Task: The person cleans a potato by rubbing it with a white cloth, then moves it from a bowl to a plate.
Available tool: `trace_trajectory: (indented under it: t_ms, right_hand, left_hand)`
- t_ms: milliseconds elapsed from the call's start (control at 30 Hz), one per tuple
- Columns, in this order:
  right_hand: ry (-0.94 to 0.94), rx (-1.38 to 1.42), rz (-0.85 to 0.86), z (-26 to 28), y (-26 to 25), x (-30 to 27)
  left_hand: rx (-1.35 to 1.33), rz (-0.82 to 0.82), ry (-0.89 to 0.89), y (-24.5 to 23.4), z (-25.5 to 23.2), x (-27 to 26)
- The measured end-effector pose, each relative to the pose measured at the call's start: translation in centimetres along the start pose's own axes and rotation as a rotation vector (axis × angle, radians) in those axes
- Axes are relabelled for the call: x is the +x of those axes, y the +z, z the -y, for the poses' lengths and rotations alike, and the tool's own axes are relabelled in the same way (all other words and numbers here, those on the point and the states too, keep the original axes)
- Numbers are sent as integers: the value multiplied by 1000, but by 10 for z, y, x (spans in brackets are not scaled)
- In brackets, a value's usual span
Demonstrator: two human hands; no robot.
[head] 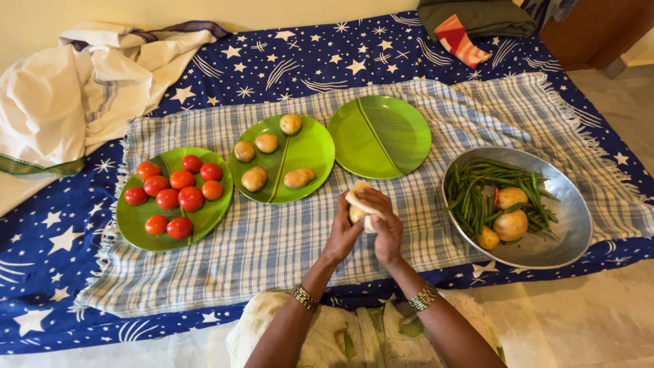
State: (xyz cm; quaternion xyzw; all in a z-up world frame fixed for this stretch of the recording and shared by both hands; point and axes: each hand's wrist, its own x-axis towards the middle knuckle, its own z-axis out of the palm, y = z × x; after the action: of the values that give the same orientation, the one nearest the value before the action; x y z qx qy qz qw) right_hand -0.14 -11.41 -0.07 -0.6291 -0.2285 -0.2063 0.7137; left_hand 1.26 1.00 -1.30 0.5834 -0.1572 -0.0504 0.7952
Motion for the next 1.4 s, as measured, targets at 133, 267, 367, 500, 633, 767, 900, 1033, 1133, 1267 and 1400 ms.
trace_trajectory:
  t_ms: [133,267,367,500,633,767,900,1033,1133,1267,1400]
  right_hand:
    - [504,676,-237,-35,-43,0]
    - [410,596,-242,-26,-66,10]
    - [271,328,-81,-1,-59,21]
    - [-8,13,152,15,-28,27]
    - [-146,-176,143,11,-20,31]
    - [-150,-267,52,17,-40,25]
    - [-180,-423,24,31,-63,22]
    - [-217,-518,8,35,-77,17]
    - [-326,-591,-1,28,-74,13]
    - [-387,-672,67,18,-60,15]
    - [-326,-572,40,8,-58,12]
  left_hand:
    - [-237,-15,-95,10,5,1]
    - [-335,-79,-118,12,1,9]
    - [-309,-97,-56,12,0,9]
    - [-393,-135,-74,23,-2,4]
    - [-414,-255,-84,47,-11,5]
    - [-394,-302,-199,78,-8,16]
    - [-530,-235,-133,103,9,28]
    - [-563,-208,-166,113,18,37]
    - [-588,-248,-210,113,15,37]
    - [-743,-300,-147,96,11,38]
    - [-667,-279,-145,86,19,34]
